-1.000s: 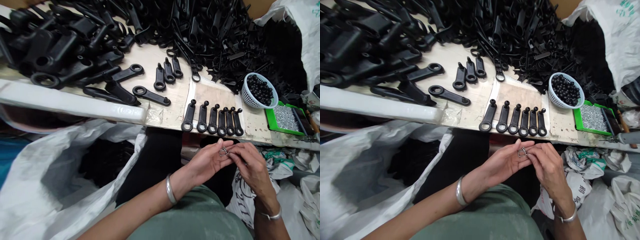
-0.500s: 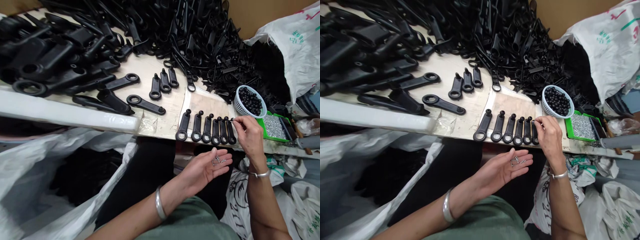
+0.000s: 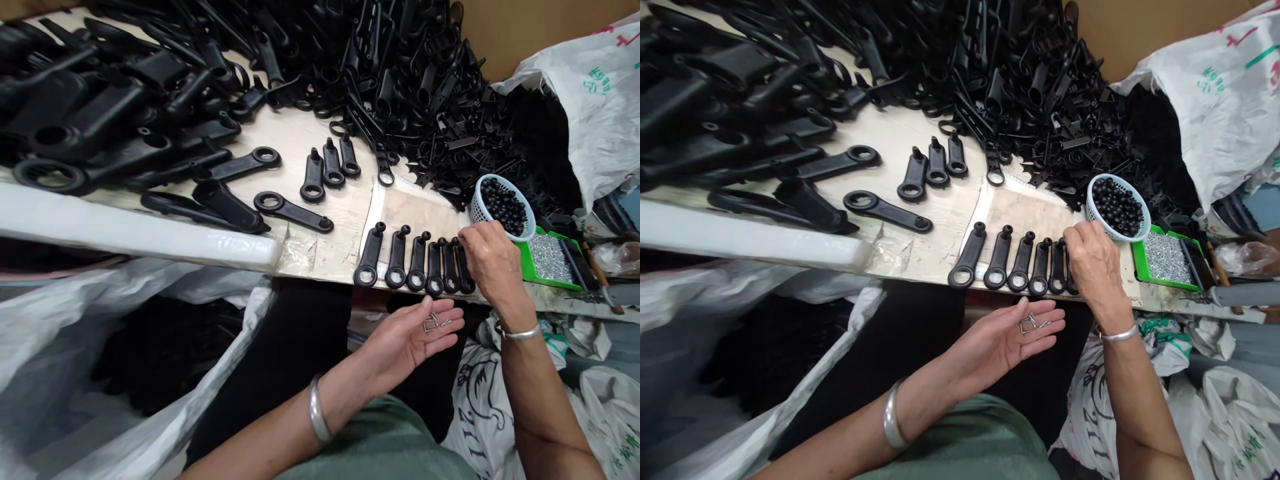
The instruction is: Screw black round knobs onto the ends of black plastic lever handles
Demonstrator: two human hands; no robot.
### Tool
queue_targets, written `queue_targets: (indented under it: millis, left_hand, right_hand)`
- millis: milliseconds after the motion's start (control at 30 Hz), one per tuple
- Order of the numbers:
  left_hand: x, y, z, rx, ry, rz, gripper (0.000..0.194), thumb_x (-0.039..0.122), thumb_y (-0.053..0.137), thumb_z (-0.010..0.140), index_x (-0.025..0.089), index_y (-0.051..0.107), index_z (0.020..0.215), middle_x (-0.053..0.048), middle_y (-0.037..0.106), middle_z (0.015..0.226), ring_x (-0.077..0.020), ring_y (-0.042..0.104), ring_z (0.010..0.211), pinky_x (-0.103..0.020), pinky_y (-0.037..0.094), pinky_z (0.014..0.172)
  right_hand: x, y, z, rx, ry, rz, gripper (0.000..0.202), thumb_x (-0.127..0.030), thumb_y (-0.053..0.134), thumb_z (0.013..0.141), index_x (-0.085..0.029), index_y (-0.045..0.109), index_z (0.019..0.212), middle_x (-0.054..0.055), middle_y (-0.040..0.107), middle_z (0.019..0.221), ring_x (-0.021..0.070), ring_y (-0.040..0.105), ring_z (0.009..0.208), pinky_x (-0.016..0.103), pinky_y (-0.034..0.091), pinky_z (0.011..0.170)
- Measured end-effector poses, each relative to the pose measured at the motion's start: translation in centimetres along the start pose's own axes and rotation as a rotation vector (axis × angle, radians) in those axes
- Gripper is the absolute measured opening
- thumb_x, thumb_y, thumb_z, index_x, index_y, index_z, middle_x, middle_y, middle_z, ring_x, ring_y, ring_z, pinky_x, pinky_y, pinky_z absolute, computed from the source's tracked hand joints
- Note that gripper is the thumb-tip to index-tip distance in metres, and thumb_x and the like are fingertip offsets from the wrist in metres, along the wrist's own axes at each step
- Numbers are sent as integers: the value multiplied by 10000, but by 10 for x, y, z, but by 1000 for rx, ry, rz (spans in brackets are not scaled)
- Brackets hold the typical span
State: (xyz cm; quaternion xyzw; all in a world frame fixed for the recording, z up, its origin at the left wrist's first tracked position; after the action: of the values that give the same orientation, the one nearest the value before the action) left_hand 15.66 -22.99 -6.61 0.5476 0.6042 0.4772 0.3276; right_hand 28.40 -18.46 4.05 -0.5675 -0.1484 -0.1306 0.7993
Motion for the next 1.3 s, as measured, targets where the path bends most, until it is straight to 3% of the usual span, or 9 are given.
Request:
queue_targets:
  millis: [200, 367, 533, 733, 900, 1100, 1300]
  left_hand:
    - [2, 3, -2, -23, 7, -5, 358, 345, 485, 1011, 83, 690, 1143, -203, 661, 1265, -287, 638, 1184, -468, 394, 1106]
    - [4, 5, -4, -24, 5, -42, 384, 368, 449, 1024, 92, 679, 1160, -185, 647, 1296, -279, 616, 1217, -457, 386, 1116]
    - [4, 7, -4, -14, 11, -83, 419, 382, 403, 1037, 89, 676, 1160, -175, 630, 1317, -279, 567, 1276, -454, 388, 1120]
    - [1, 7, -2, -3, 42, -109, 416, 372, 399, 1039, 86, 668, 1179, -159, 642, 1291, -267, 524, 1322, -423, 367, 1145]
    - [-1, 6, -2, -25, 57, -131, 405, 371, 407, 1037, 93, 674, 1160, -152, 636, 1309, -253, 500, 1349, -396, 326, 1175]
    - [1, 6, -2, -43, 59, -124, 407, 386, 443, 1024, 81, 665, 1177, -167, 603, 1356, -268, 471, 1374, -401, 311, 1184]
    - [1, 6, -1, -37, 43, -105, 416, 395, 408, 1035, 103, 665, 1181, -158, 583, 1394, -262, 512, 1340, -423, 342, 1160]
  right_hand:
    - [-1, -1, -3, -56, -56, 60, 223, -100, 480, 931, -191, 678, 979, 89, 685, 949, 242, 539, 887, 354, 415, 672]
    - [12, -24, -25, 63, 98, 452, 233, -197, 511, 959, -224, 683, 1114, 74, 708, 1012, 226, 618, 949, 391, 490, 833]
    - [-7, -38, -59, -66, 55, 789, 131, -184, 594, 923, -229, 694, 995, 34, 704, 890, 173, 637, 832, 328, 511, 744]
    - [-34, -33, -88, -52, 85, 623, 191, -168, 598, 915, -214, 683, 1080, 65, 682, 908, 188, 587, 849, 347, 511, 750]
    - [-44, -31, -96, -24, 127, 528, 158, -144, 577, 917, -183, 672, 1037, 70, 662, 849, 194, 562, 803, 354, 497, 732]
    - [-37, -29, -94, -80, 205, 683, 73, -163, 584, 924, -203, 642, 943, 33, 666, 844, 172, 594, 819, 334, 494, 756]
    - [-16, -41, -77, 37, 241, 716, 62, -166, 622, 899, -225, 644, 897, 12, 681, 829, 156, 617, 775, 314, 496, 711]
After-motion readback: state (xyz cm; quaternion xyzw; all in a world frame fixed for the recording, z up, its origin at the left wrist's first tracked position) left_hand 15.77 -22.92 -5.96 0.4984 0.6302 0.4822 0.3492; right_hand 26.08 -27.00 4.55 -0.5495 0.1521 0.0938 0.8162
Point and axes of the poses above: each hand's wrist, its own z-axis towards the middle knuckle, its own y-axis out of the palm, x = y × z, the point moved 6 cm from there along z, towards the middle knuckle
